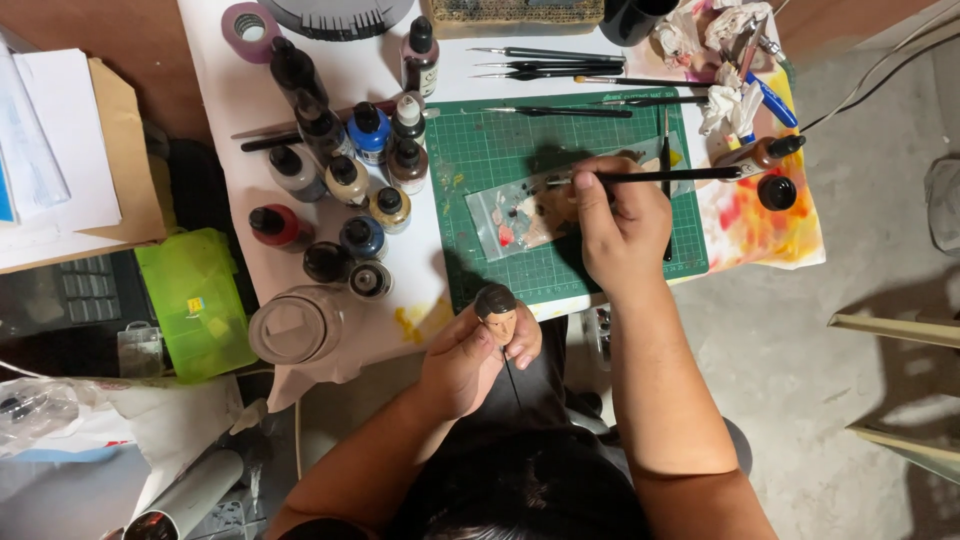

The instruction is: Painting fine facial details on a small figurine head using a fine-tip brush and miniature paints.

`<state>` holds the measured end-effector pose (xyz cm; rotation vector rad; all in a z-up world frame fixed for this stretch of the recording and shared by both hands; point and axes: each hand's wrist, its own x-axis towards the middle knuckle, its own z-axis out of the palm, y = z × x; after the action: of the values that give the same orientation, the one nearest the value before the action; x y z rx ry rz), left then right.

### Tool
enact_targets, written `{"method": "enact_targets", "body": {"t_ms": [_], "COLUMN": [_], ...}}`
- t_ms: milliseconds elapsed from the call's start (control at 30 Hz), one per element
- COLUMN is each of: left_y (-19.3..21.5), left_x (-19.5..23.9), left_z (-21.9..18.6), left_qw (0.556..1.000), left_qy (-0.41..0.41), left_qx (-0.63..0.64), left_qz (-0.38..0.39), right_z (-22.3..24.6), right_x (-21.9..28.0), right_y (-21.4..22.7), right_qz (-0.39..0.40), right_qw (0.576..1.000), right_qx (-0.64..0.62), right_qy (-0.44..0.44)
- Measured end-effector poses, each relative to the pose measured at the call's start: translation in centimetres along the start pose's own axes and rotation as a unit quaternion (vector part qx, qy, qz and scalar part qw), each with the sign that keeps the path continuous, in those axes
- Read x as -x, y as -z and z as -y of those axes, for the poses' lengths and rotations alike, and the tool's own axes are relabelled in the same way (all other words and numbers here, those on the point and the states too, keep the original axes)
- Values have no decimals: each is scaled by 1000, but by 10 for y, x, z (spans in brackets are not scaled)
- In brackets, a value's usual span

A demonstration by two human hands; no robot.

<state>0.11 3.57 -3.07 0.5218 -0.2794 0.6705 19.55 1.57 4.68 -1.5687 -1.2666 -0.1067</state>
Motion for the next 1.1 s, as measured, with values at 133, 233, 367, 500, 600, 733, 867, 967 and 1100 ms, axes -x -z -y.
{"method": "enact_targets", "body": {"t_ms": [133, 233, 367, 500, 600, 733, 867, 967, 1100], "left_y": [-2, -3, -2, -3, -3, -2, -4, -4, -7], "left_x": [-2, -1, -1, 0, -2, -1, -1, -2, -7], "left_z": [-1, -1, 0, 0, 0, 2, 1, -3, -9], "left_qw": [1000, 1000, 1000, 1000, 1000, 1000, 1000, 1000, 1000], "left_qy": [-11, -18, -17, -19, -24, -25, -26, -16, 11], "left_qx": [-9, -9, -5, -12, -8, -9, -14, -18, -20], "left_qz": [2, 2, 0, -1, 1, 2, -1, 0, 8], "right_z": [5, 6, 2, 2, -4, 1, -2, 0, 3], "right_x": [-4, -4, -2, -2, 1, -3, 0, -1, 10], "right_y": [-2, -3, -3, -4, -4, -4, -3, -3, 15], "right_qz": [16, 18, 17, 9, 3, 10, 0, -7, -64], "right_qw": [999, 999, 999, 999, 999, 998, 999, 999, 997], "right_qx": [14, 25, 31, 34, 33, 41, 32, 20, -47], "right_qy": [25, 31, 34, 40, 42, 48, 43, 42, 20]}}
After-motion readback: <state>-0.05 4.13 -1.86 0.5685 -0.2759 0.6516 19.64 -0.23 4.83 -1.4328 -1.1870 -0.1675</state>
